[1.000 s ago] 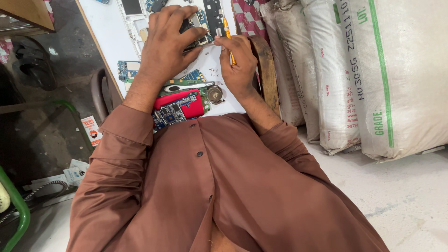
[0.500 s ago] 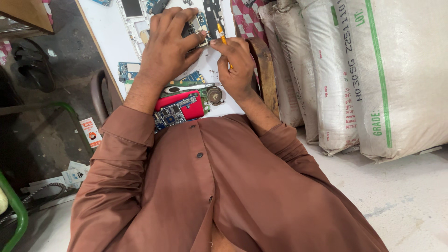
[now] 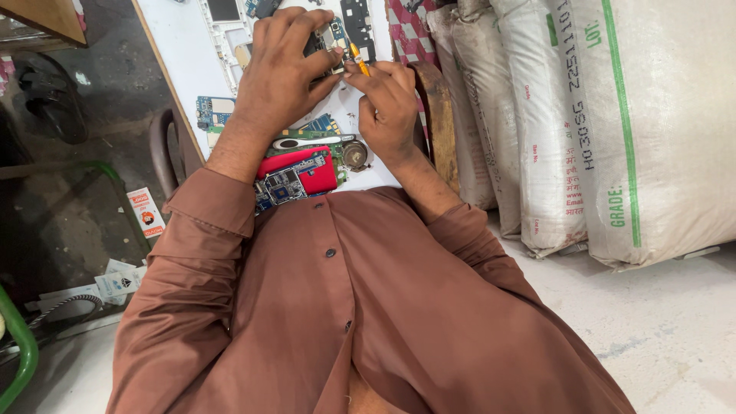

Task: The person repairs a disassembled mobile phone at a workbench. They use a pry tool and screwdriver to work on the phone's internal board, lift and reposition the phone chassis, and hold the small circuit board in hand while prying at its components with the screwdriver.

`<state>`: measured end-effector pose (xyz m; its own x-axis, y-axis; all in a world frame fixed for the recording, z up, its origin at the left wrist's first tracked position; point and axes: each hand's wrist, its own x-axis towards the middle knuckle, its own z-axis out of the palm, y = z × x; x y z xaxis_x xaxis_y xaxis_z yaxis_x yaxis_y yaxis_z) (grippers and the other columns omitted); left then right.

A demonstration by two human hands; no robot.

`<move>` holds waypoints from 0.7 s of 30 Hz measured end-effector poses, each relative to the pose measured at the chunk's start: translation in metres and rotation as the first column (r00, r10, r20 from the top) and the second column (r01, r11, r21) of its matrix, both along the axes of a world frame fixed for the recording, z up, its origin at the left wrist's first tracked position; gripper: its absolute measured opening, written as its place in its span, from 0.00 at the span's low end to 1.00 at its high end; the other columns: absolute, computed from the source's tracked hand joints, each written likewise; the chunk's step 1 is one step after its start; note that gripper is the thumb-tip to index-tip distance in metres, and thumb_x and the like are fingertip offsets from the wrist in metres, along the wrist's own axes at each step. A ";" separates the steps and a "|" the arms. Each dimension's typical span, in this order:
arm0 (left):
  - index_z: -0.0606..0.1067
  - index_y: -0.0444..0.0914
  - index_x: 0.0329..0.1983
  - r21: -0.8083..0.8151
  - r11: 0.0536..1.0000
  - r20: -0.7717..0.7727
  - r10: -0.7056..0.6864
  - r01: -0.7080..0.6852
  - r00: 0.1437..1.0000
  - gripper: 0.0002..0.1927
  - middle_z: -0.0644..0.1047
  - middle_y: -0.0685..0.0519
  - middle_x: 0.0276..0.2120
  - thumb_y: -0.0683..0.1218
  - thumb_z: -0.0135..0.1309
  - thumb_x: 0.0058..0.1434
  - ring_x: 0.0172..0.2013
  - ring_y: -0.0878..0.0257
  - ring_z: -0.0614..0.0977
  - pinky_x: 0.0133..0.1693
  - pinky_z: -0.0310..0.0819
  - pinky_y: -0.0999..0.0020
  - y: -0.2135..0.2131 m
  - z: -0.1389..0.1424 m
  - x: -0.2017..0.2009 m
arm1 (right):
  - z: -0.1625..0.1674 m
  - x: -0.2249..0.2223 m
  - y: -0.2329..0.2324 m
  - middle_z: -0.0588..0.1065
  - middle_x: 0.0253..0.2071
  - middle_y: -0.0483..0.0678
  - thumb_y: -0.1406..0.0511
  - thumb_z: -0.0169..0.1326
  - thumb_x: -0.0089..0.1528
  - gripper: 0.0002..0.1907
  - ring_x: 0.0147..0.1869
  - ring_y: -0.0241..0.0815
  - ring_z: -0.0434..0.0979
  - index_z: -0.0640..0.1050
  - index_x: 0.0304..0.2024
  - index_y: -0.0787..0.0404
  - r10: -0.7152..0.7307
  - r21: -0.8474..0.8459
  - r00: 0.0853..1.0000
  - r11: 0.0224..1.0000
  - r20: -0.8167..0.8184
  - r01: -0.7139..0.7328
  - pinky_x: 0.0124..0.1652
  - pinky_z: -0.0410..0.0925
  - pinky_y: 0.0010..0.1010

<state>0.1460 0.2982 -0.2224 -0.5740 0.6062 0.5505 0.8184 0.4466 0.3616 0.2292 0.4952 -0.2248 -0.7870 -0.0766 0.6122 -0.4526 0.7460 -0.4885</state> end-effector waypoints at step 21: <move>0.81 0.41 0.48 0.013 1.000 0.068 -0.029 0.028 0.997 0.15 0.72 0.51 0.63 0.46 0.70 0.59 0.66 0.51 0.69 0.63 0.62 0.52 0.005 -0.013 0.004 | -0.014 0.007 0.012 0.80 0.53 0.45 0.83 0.48 0.63 0.22 0.51 0.43 0.79 0.78 0.55 0.61 0.007 -0.363 0.998 0.932 0.058 0.014 0.53 0.73 0.30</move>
